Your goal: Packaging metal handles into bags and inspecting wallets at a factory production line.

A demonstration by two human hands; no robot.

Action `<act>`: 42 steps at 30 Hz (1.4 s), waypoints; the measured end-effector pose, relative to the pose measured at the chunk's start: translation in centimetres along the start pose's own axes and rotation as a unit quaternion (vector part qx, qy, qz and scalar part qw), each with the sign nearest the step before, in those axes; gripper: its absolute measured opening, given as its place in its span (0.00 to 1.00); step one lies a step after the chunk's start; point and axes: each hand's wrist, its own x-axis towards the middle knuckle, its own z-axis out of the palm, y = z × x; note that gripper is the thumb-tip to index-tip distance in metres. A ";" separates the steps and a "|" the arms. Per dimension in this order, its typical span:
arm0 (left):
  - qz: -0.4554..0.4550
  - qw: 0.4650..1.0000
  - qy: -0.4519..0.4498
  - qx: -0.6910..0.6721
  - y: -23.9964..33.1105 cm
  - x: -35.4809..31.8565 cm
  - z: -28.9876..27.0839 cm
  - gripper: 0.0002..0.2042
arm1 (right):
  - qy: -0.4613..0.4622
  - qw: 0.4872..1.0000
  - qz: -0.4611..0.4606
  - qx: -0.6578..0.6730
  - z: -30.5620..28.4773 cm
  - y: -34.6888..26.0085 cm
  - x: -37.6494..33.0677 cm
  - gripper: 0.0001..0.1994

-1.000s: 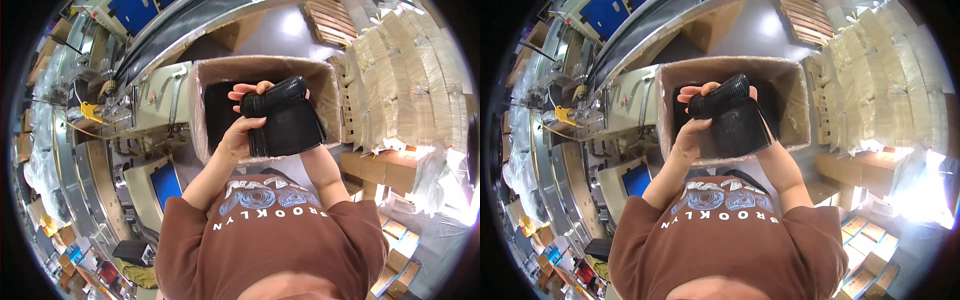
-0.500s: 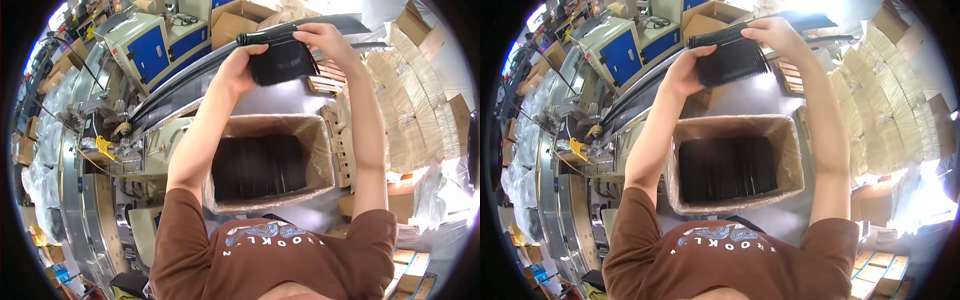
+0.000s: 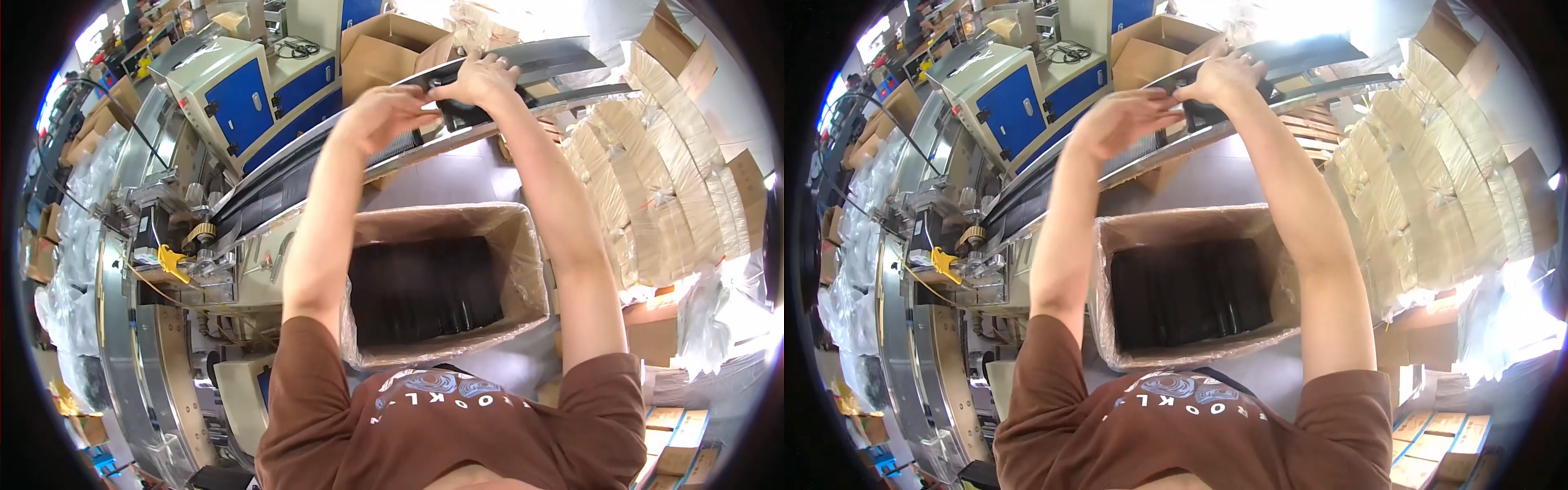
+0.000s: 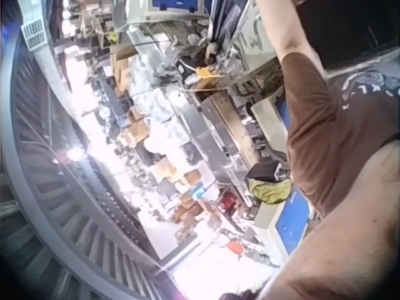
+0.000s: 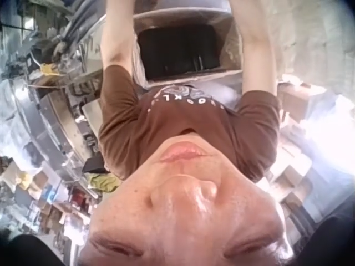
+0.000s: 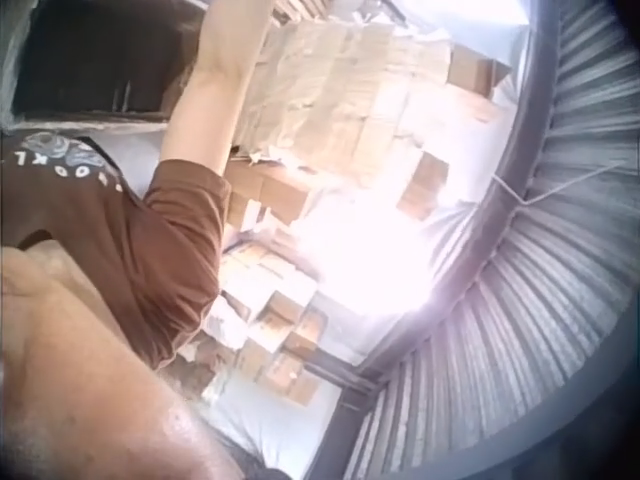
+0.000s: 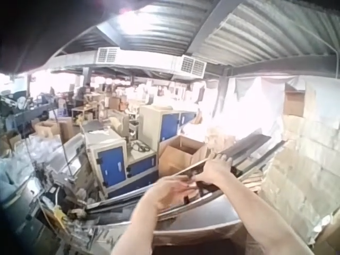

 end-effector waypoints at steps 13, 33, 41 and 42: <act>0.323 0.426 0.072 0.842 -1.8 1.2 -3.5 0.25 | 0.168 0.983 -0.043 -0.059 2.2 0.4 -0.3 0.49; 0.268 0.490 0.178 0.810 -8.0 -5.1 1.7 0.37 | 0.215 0.959 -0.164 0.082 0.8 -3.2 -5.2 0.18; 0.554 0.434 0.198 0.682 -10.1 -4.6 2.9 0.10 | 0.295 0.865 -0.220 0.342 0.8 4.8 -8.5 0.16; 0.537 0.447 0.206 0.685 -12.4 -5.2 2.1 0.10 | 0.273 0.827 -0.256 0.421 1.9 6.0 -9.7 0.17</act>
